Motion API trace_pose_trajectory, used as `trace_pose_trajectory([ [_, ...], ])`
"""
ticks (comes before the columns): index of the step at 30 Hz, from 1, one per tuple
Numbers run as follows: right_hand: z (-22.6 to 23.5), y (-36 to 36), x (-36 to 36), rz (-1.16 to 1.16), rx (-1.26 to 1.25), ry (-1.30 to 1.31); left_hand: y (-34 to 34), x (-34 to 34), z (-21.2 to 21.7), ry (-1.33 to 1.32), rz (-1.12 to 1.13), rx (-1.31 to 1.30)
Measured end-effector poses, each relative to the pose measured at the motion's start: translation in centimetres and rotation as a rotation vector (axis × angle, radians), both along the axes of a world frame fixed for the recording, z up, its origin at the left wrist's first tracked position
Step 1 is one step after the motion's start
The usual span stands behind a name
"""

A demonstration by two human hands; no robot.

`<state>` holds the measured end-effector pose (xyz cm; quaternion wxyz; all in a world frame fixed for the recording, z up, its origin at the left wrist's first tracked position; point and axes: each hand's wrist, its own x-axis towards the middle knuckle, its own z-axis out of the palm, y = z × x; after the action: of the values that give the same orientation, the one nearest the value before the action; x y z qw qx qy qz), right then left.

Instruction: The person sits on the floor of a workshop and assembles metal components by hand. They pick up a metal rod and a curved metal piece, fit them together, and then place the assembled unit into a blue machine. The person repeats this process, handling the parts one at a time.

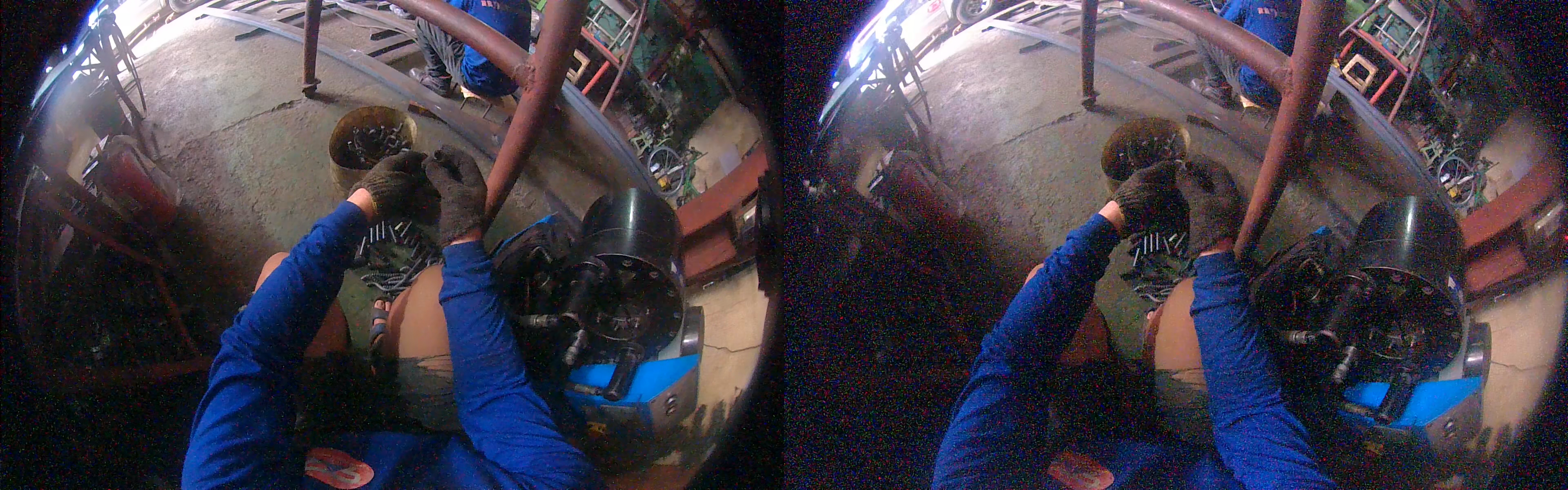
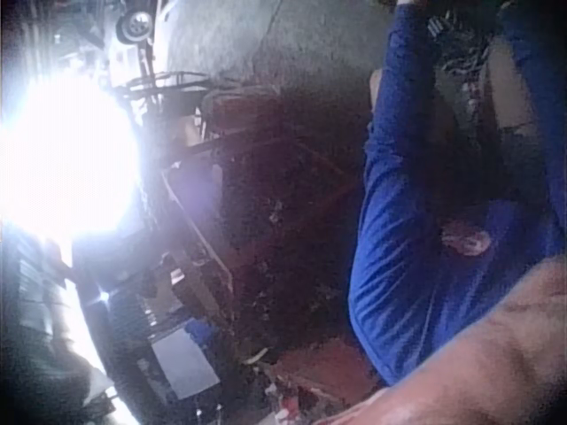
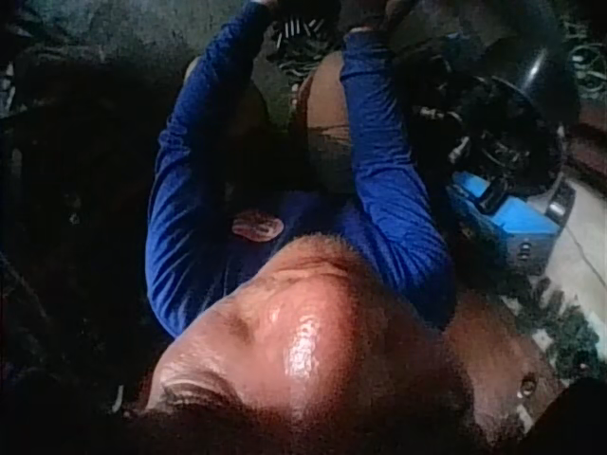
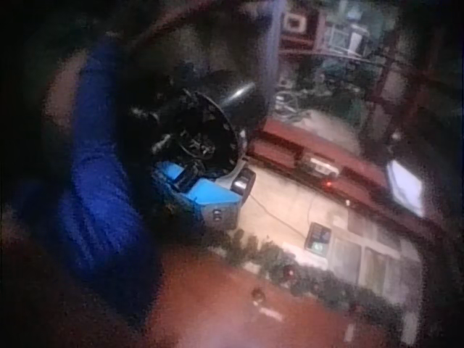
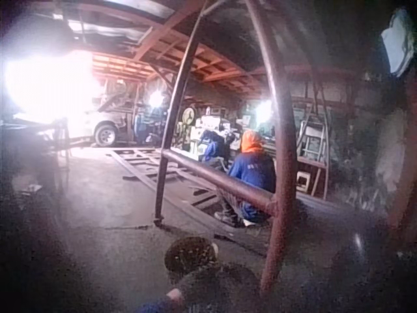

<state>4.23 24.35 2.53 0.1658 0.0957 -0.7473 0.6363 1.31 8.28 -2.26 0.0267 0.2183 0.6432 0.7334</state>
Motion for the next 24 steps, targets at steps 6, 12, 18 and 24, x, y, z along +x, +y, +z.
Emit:
trace_pose_trajectory([
  [6,-1.0,0.9,-1.0,0.055,-0.34,-0.146,0.0,0.6,1.8,-0.086,0.064,0.047],
  [12,-1.5,1.6,-1.5,0.242,-0.609,-0.269,1.3,3.3,5.4,0.079,0.185,0.249],
  [18,-0.7,0.8,-1.2,0.406,-0.756,-0.481,0.3,3.6,5.6,0.145,0.191,0.218],
  [24,-1.0,1.4,-1.0,0.35,-0.76,-0.494,0.9,2.2,4.1,0.236,0.19,0.125],
])
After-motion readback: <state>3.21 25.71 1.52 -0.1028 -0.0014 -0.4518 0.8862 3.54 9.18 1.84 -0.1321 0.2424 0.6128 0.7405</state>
